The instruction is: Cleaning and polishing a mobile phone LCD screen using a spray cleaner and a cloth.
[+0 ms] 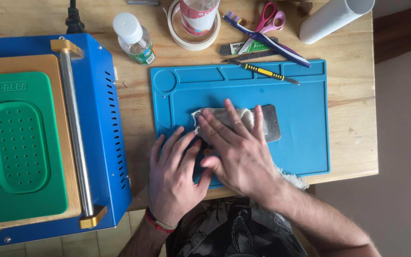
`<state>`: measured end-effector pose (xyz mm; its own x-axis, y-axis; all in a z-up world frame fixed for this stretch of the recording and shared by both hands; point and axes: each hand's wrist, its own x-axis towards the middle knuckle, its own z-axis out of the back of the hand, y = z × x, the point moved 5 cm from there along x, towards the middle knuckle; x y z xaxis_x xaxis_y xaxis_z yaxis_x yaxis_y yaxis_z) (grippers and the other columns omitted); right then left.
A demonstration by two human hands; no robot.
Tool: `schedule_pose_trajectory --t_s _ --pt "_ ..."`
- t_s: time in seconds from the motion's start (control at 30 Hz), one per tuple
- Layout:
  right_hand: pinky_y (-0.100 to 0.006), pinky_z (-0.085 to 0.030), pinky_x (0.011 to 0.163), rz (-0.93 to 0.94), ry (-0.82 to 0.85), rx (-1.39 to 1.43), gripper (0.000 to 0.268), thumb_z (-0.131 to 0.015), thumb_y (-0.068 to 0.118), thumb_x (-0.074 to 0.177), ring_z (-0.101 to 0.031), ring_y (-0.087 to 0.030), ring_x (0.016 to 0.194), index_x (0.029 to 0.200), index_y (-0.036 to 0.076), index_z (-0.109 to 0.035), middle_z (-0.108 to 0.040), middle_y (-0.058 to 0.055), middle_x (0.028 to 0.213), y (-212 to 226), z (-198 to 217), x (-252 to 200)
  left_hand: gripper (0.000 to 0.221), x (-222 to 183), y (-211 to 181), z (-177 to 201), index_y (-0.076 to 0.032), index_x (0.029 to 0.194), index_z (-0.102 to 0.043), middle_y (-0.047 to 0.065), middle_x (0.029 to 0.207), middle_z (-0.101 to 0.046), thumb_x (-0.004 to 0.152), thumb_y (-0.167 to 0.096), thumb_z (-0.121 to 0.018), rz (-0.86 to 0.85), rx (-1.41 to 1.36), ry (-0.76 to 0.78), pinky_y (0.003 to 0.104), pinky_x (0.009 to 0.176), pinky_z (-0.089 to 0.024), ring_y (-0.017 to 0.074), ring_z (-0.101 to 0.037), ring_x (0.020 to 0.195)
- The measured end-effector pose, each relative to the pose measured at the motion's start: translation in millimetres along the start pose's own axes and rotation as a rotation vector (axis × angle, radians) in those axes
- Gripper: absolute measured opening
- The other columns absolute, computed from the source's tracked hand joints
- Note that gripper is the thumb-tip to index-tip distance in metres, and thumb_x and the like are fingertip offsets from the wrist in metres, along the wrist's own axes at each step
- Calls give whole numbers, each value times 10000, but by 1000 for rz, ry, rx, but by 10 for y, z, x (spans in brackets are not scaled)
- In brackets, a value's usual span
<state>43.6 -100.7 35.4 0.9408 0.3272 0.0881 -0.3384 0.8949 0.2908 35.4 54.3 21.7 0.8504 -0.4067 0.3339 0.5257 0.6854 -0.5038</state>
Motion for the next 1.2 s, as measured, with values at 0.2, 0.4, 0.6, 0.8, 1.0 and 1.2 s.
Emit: schedule_pose_trajectory --t_s 0.2,0.4,0.6,0.8,1.0,1.2 --pt "-791 -171 1275 -150 21 -8 511 -579 173 1116 -315 -485 1647 1617 73 -570 -566 -71 1687 -421 138 -186 530 -6 14 28 -37 1275 -726 130 1452 -693 1007 -489 -799 2 -11 9 627 1209 -443 362 -613 1443" --pt "-452 -567 1050 -121 -331 185 315 -613 -171 1078 -717 -380 1124 1322 -42 -765 -775 -193 1389 -518 411 -238 609 14 18 12 -87 1392 -678 115 1449 -679 1026 -571 -731 12 25 49 620 1223 -428 358 -606 1442" --pt "-365 -638 798 100 -392 306 297 -675 -167 996 -790 -272 948 1251 -40 -760 -823 -199 1141 -197 328 -644 763 -25 77 -59 -116 1487 -663 111 1489 -613 801 -418 -809 12 50 131 652 1219 -438 368 -562 1469" --pt "-348 -486 883 337 -171 18 242 -644 172 1145 -610 -212 1119 1331 118 -788 -806 47 1357 0 89 -398 863 -10 79 -54 -140 1499 -656 91 1482 -605 755 -437 -977 19 56 154 640 1213 -440 355 -557 1464" --pt "-356 -411 885 389 -17 38 355 -611 285 1155 -567 -211 1158 1481 192 -713 -785 98 1436 -175 11 -370 865 -5 73 -53 -139 1493 -656 90 1488 -611 766 -486 -973 23 50 151 641 1218 -436 353 -563 1457" --pt "-349 -470 917 433 30 59 286 -594 219 1155 -595 -200 1074 1407 220 -732 -749 111 1478 -324 31 -384 855 -15 75 -52 -140 1494 -660 95 1478 -612 736 -405 -955 28 42 150 648 1214 -442 358 -557 1462"
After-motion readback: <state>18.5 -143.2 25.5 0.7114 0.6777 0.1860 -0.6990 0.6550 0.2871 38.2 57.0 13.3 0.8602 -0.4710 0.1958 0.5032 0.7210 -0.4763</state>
